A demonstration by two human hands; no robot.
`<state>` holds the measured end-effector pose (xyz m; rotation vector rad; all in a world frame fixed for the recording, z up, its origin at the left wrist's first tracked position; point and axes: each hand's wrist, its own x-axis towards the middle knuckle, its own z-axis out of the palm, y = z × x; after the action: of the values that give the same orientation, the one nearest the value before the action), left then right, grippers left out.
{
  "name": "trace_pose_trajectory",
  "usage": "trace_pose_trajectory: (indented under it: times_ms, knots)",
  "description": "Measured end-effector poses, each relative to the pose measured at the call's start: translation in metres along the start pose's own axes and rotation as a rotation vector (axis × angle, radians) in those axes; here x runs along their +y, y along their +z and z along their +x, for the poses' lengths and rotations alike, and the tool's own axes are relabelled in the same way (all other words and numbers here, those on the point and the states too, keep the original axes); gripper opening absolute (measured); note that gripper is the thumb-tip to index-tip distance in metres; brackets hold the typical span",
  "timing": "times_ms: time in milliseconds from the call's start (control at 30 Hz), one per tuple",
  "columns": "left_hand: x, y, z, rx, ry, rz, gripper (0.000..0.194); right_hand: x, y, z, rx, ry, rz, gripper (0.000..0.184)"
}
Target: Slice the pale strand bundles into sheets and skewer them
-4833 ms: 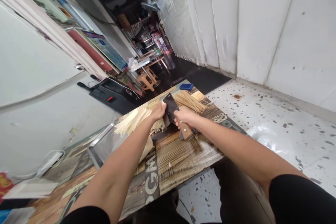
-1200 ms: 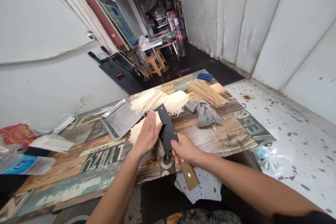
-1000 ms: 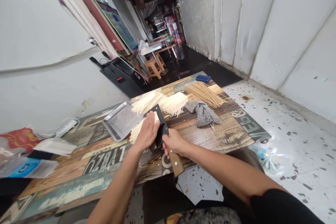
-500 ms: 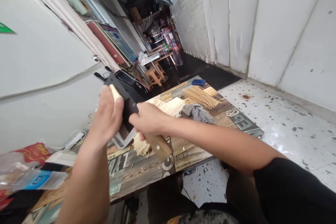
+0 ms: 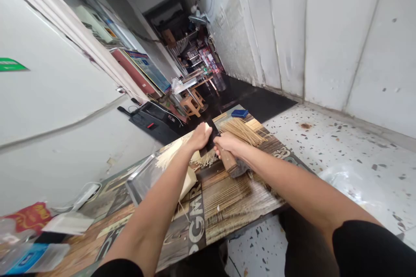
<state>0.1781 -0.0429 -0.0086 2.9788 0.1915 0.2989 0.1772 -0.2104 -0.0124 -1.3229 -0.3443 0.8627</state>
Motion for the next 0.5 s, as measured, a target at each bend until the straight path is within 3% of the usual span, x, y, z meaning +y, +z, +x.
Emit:
trace_pose_trajectory:
  times_ms: [133, 267, 367, 500]
  knots:
    - [-0.004, 0.041, 0.004, -0.11, -0.062, 0.004, 0.052, 0.018, -0.022, 0.004, 0.076, 0.052, -0.047, 0.015]
    - [0.0, 0.054, 0.009, -0.174, -0.15, 0.02, 0.056, 0.017, -0.05, -0.02, 0.195, 0.058, -0.115, 0.015]
    - [0.004, 0.035, -0.006, -0.154, -0.156, 0.03, 0.066, 0.012, -0.067, -0.053, 0.314, -0.03, -0.158, 0.014]
    - [-0.015, -0.012, -0.065, -0.16, 0.056, 0.11, 0.088, 0.013, -0.079, -0.107, 0.324, -0.163, -0.041, 0.017]
